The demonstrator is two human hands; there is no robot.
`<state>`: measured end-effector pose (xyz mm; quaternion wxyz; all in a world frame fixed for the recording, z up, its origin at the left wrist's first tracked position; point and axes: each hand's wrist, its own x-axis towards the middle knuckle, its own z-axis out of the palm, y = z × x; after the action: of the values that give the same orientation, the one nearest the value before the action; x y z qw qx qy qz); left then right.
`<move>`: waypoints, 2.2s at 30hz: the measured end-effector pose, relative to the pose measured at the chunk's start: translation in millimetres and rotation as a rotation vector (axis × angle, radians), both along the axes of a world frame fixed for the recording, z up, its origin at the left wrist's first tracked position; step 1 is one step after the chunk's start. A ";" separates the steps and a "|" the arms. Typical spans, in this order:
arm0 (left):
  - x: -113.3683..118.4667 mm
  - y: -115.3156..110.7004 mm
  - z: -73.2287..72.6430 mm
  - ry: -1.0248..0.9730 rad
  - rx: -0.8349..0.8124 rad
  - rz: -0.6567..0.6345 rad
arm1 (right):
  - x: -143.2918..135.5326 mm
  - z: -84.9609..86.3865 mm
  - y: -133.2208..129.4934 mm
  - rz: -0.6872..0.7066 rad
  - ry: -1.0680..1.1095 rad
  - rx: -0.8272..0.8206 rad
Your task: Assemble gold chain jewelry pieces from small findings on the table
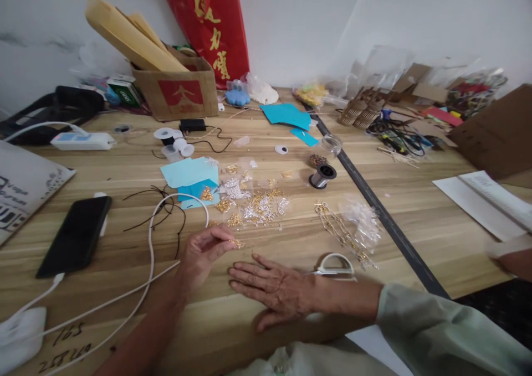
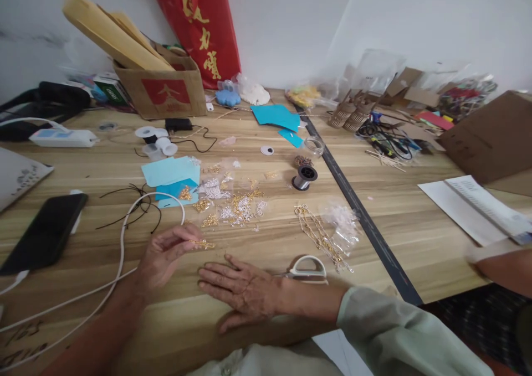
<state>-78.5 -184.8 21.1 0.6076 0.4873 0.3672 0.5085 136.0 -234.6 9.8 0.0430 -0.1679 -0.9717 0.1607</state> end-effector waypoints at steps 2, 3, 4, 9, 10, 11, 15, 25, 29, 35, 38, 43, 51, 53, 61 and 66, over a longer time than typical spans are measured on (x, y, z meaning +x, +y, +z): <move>-1.2 1.0 1.3 -0.006 -0.014 0.024 | -3.6 -5.3 4.4 0.019 -0.013 0.016; -1.7 1.5 1.7 -0.010 -0.013 0.032 | -4.9 -7.2 7.6 0.025 -0.017 0.026; -2.0 2.0 2.0 -0.013 -0.012 0.034 | -5.6 -8.8 11.7 0.027 -0.021 0.036; -4.3 4.8 1.2 -0.082 -0.063 0.049 | -3.0 -13.9 44.4 -0.050 -0.044 0.077; -5.3 5.4 1.3 -0.094 -0.078 0.057 | -2.5 -13.6 50.3 -0.083 -0.051 0.082; -6.6 6.1 1.6 -0.102 -0.084 0.068 | -2.7 -12.5 54.1 -0.122 -0.056 0.090; -13.9 9.3 5.7 -0.154 -0.034 0.066 | -15.6 0.4 43.1 -0.156 0.000 0.125; -32.5 13.3 3.3 -0.178 0.040 0.073 | -87.5 -3.6 -1.1 0.408 0.027 0.430; -34.5 13.0 4.1 -0.193 0.055 0.061 | -88.7 -12.3 11.5 0.284 0.022 0.370; -34.7 12.6 2.7 -0.170 0.078 0.073 | -55.2 -16.0 42.5 0.059 0.052 0.208; -32.6 13.3 2.8 -0.141 0.077 0.076 | -40.5 -18.4 58.0 0.040 0.066 0.157; -26.0 13.8 2.6 -0.078 0.043 0.151 | -21.5 -25.7 84.3 0.027 0.036 0.121; -17.5 13.7 -5.8 -0.007 0.044 0.121 | 14.0 -28.9 125.6 0.083 0.003 0.256; -15.2 13.9 -6.9 0.024 0.044 0.121 | 23.0 -27.2 136.1 0.082 -0.016 0.282; -9.5 15.2 -10.3 0.124 0.015 0.146 | 45.1 -8.8 117.1 0.078 -0.020 0.282; -9.7 14.8 -16.0 0.168 0.020 0.089 | 44.5 -13.0 87.9 0.137 0.015 0.245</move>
<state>-88.2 -170.0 5.0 0.5464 0.5174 0.4330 0.4962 180.5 -146.6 -3.2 0.0596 -0.0935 -0.9928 0.0448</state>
